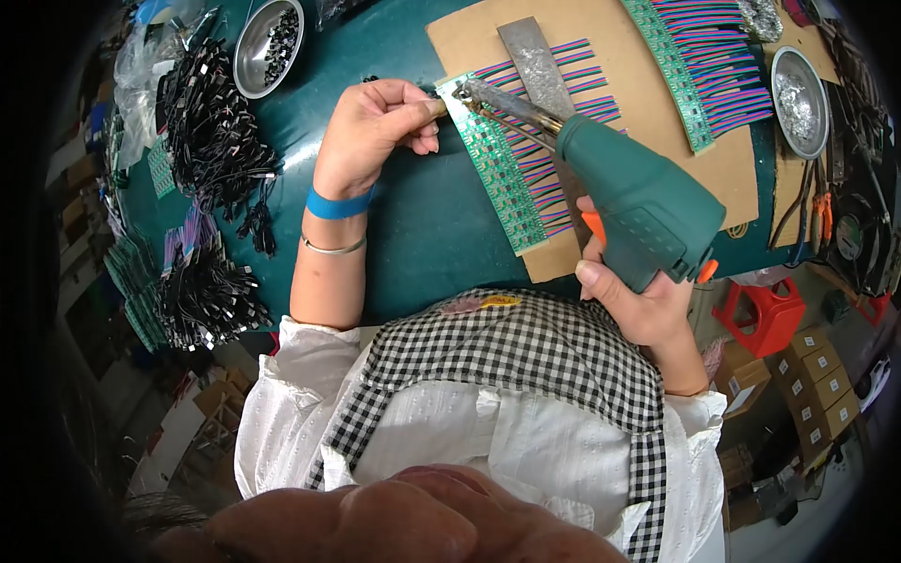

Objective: The person solders wires onto LED PCB strips using a soldering iron.

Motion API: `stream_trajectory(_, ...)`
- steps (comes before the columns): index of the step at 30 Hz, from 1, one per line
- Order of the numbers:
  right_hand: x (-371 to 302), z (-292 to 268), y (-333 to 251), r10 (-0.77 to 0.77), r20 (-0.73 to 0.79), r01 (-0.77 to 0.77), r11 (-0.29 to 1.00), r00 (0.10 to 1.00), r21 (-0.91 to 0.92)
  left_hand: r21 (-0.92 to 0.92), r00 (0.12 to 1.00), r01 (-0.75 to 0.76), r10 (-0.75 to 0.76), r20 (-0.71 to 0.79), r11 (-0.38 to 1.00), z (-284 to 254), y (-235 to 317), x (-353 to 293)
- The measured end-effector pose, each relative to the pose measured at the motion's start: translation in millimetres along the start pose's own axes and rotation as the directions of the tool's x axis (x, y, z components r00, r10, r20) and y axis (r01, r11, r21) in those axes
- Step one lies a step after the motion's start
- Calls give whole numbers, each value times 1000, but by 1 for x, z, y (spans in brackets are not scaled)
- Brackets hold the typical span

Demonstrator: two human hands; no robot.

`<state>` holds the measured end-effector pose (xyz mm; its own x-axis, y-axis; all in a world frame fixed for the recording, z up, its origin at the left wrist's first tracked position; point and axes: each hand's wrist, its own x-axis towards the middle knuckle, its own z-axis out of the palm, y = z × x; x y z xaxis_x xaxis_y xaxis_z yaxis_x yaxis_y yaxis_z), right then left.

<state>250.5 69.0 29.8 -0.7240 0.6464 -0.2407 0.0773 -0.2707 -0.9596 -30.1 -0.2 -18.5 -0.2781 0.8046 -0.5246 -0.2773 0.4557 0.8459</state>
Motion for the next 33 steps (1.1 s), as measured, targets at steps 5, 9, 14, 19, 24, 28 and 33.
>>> stream_trajectory(5,1,5,-1,11,-17,-11,1000,1000,15,3,1000,-3,3,4,1000,-1,-1,0)
stream_trajectory(9,2,8,-1,112,-59,-113,993,992,-12,9,1000,-6,6,-11,1000,0,-3,1)
stream_trajectory(14,1,6,1,141,-69,-141,990,988,11,2,1000,-16,16,-9,1000,-1,-4,1)
stream_trajectory(19,0,9,-2,131,-100,-133,991,986,-13,9,1000,-15,15,-10,1000,0,-5,1)
stream_trajectory(24,0,11,-5,128,-91,-131,991,988,-26,20,1000,-19,19,-15,1000,-1,-5,1)
stream_trajectory(28,-6,6,1,121,-49,-122,992,991,-24,6,1000,-15,15,-24,1000,-1,-6,1)
stream_trajectory(33,-6,1,-4,131,-81,-130,991,988,10,38,999,-31,32,-30,999,0,-4,2)
